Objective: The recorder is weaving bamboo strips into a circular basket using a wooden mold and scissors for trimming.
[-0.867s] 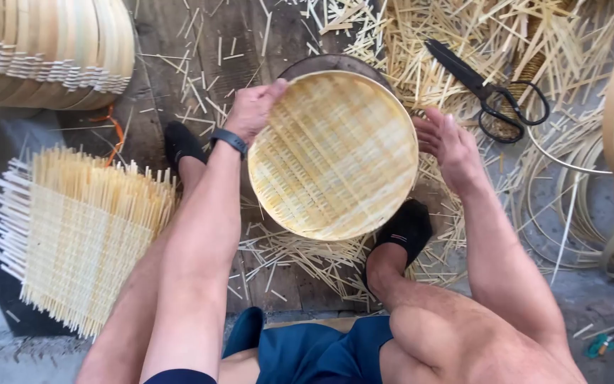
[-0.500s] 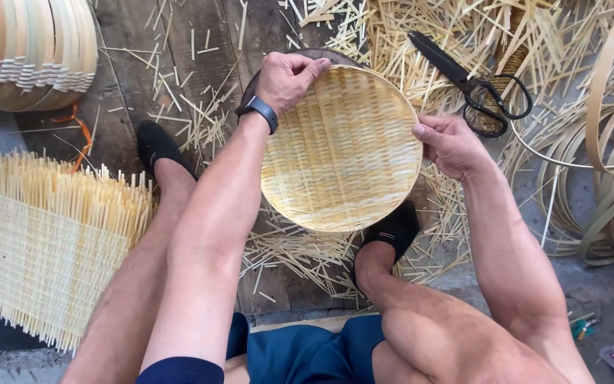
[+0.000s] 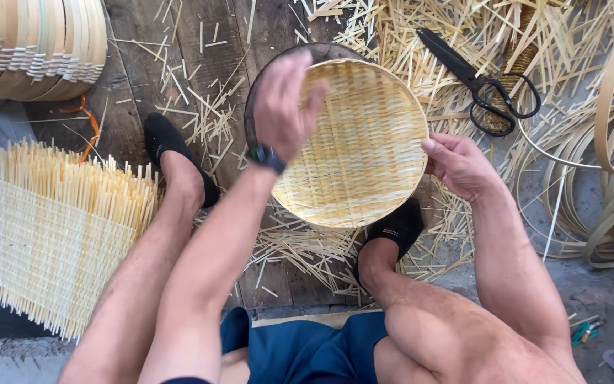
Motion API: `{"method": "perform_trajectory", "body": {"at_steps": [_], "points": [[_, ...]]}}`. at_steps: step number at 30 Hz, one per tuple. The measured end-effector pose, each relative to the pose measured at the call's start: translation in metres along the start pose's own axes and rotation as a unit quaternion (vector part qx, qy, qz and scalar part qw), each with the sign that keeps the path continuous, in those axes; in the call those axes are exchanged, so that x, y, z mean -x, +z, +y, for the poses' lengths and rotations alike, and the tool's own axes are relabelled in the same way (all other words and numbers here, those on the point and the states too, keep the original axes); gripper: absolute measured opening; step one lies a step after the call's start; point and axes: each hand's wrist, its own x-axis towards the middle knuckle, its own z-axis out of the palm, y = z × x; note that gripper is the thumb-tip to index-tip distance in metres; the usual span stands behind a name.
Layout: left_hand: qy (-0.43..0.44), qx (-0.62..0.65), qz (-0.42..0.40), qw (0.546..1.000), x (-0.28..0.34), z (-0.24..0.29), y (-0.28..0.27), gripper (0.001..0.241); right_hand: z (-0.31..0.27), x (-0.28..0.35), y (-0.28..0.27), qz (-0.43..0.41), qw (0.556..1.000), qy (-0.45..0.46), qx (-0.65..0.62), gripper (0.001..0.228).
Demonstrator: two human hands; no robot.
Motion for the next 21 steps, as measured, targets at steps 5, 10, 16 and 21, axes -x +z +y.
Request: {"method": "perform_trajectory", "body": {"at_steps": [5,10,16,21], "points": [[0.056,0.102,-0.223,0.968,0.098,0.109,-0.056,0.065,0.028,-0.01,-0.004,0.028,0.998,-0.026,-0.048,0.039],[0.103,0.009,-0.318,0.942,0.151,0.115,-0.052,0.059,0.035,-0.01,0.005,0.044,0.996,-0.047,-0.068,0.039],[0.099,-0.035,-0.33,0.938,0.147,0.078,-0.063,0.051,0.034,0.01,0.03,0.027,0.998,-0.063,-0.001,0.04],[0.303,-0.107,-0.262,0.91,0.079,-0.024,-0.116,0.032,0.1,0.009,0.014,0.202,0.965,-0.079,0.147,0.037]]}}
